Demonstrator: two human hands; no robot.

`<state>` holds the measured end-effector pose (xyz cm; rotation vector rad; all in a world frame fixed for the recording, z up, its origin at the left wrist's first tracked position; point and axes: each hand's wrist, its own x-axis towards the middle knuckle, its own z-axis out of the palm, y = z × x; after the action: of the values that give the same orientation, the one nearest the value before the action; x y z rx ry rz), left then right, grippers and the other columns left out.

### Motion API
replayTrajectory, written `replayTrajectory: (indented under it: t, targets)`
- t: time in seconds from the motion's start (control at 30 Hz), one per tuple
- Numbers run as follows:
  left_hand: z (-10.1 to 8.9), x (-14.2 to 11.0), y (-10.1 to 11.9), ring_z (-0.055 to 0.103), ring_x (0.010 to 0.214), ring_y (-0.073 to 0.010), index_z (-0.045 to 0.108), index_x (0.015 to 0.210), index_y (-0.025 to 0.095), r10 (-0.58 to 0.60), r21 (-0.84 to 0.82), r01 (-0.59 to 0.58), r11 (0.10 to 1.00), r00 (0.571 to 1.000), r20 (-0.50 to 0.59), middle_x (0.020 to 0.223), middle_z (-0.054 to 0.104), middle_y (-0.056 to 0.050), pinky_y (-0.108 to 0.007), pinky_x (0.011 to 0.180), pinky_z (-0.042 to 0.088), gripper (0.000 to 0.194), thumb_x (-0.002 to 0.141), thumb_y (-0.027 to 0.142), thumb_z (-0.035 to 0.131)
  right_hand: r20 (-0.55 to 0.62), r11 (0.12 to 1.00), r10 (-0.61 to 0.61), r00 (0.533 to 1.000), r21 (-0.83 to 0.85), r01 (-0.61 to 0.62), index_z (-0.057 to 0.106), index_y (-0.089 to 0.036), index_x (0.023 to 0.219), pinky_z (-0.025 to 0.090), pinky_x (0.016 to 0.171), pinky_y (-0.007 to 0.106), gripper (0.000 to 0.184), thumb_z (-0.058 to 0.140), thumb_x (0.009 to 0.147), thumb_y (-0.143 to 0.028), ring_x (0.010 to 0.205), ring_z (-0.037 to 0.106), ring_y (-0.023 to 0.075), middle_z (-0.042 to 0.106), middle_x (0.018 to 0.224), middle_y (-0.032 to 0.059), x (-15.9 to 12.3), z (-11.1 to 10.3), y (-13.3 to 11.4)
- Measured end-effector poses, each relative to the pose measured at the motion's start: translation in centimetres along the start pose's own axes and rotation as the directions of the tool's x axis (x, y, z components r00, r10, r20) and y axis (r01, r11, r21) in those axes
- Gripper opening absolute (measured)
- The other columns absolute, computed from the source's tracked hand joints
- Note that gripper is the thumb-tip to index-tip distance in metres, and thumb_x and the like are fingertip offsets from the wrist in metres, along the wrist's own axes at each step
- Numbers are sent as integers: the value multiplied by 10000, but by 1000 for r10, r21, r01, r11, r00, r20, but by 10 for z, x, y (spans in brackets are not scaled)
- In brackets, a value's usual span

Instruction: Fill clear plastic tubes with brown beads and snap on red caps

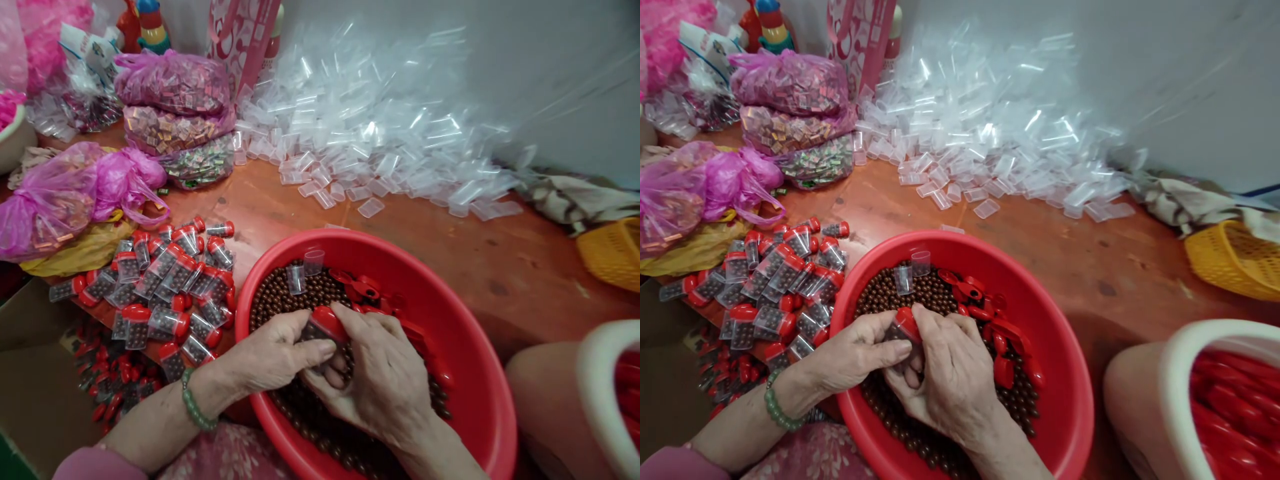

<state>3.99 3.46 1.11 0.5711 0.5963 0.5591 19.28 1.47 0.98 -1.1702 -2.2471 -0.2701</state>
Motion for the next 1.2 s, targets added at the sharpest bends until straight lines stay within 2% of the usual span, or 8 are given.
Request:
replayTrajectory:
  t: [0.2, 0.47, 0.63, 0.73, 0.87, 0.97, 1.1, 1.2]
  targets:
    - [-2, 11, -3, 613, 560, -170, 663, 727, 89, -58, -37, 56, 998, 997, -51, 507, 589, -44, -295, 610, 499, 726, 775, 777, 434, 68, 1000, -22, 997, 2, 22, 308, -48, 1408, 489, 664, 398, 708, 583, 819, -329, 765, 630, 276, 672, 925, 173, 0, 0, -1]
    - [11, 8, -15, 559, 735, -146, 568, 670, 170, 171, 303, -26, 953, 869, -464, 629, 569, 8, -261, 730, 464, 342, 917, 340, 403, 69, 995, -83, 994, 58, 79, 326, 22, 1392, 483, 777, 412, 703, 573, 793, -251, 857, 676, 271, 705, 948, 199, -9, 3, -8]
    - [6, 2, -30, 534, 783, -152, 555, 707, 187, 275, 419, -76, 905, 855, -440, 720, 574, 3, -268, 783, 449, 347, 923, 406, 394, 77, 994, -94, 993, 58, 90, 302, 32, 1403, 492, 802, 427, 691, 564, 813, -216, 903, 677, 279, 708, 991, 220, -15, 0, -16]
    - [5, -5, -27, 553, 729, -152, 591, 772, 185, 259, 295, -142, 945, 876, -407, 702, 597, -3, -277, 769, 459, 367, 934, 432, 374, 223, 977, -50, 974, 213, 2, 275, -44, 1439, 506, 853, 433, 703, 574, 847, -277, 1037, 649, 288, 670, 1143, 220, -6, -13, -11]
    - [4, -39, -5, 543, 573, -137, 622, 784, 148, 229, 227, -178, 958, 947, -225, 576, 582, -17, -263, 647, 454, 515, 953, 523, 313, 557, 834, -20, 831, 467, -293, 411, -177, 1377, 535, 874, 348, 717, 663, 795, -511, 1081, 641, 236, 640, 1228, 135, 14, -16, 17]
    - [-4, -80, 9, 553, 557, -125, 638, 812, 153, 204, 328, -118, 937, 949, -242, 608, 627, -20, -232, 593, 433, 465, 914, 556, 426, 623, 850, 331, 709, 130, -511, 587, -175, 1145, 550, 714, 312, 360, 555, 898, -434, 815, 702, 199, 725, 969, 80, 25, 12, 39]
    - [-32, -140, 4, 611, 725, -174, 677, 841, 196, 170, 556, 183, 811, 835, -523, 742, 674, -31, -256, 692, 487, 461, 896, 584, 434, 565, 848, 466, 681, -64, -526, 576, -115, 1042, 513, 692, 350, 287, 530, 911, -365, 802, 696, 259, 720, 906, 157, 28, 60, 47]
    - [-69, -184, -14, 638, 792, -221, 701, 823, 211, 129, 598, 386, 702, 758, -640, 796, 704, -47, -314, 774, 526, 521, 888, 619, 384, 575, 869, 458, 678, -127, -479, 531, -100, 1105, 501, 692, 336, 291, 531, 903, -311, 833, 694, 263, 712, 933, 164, 27, 74, 44]
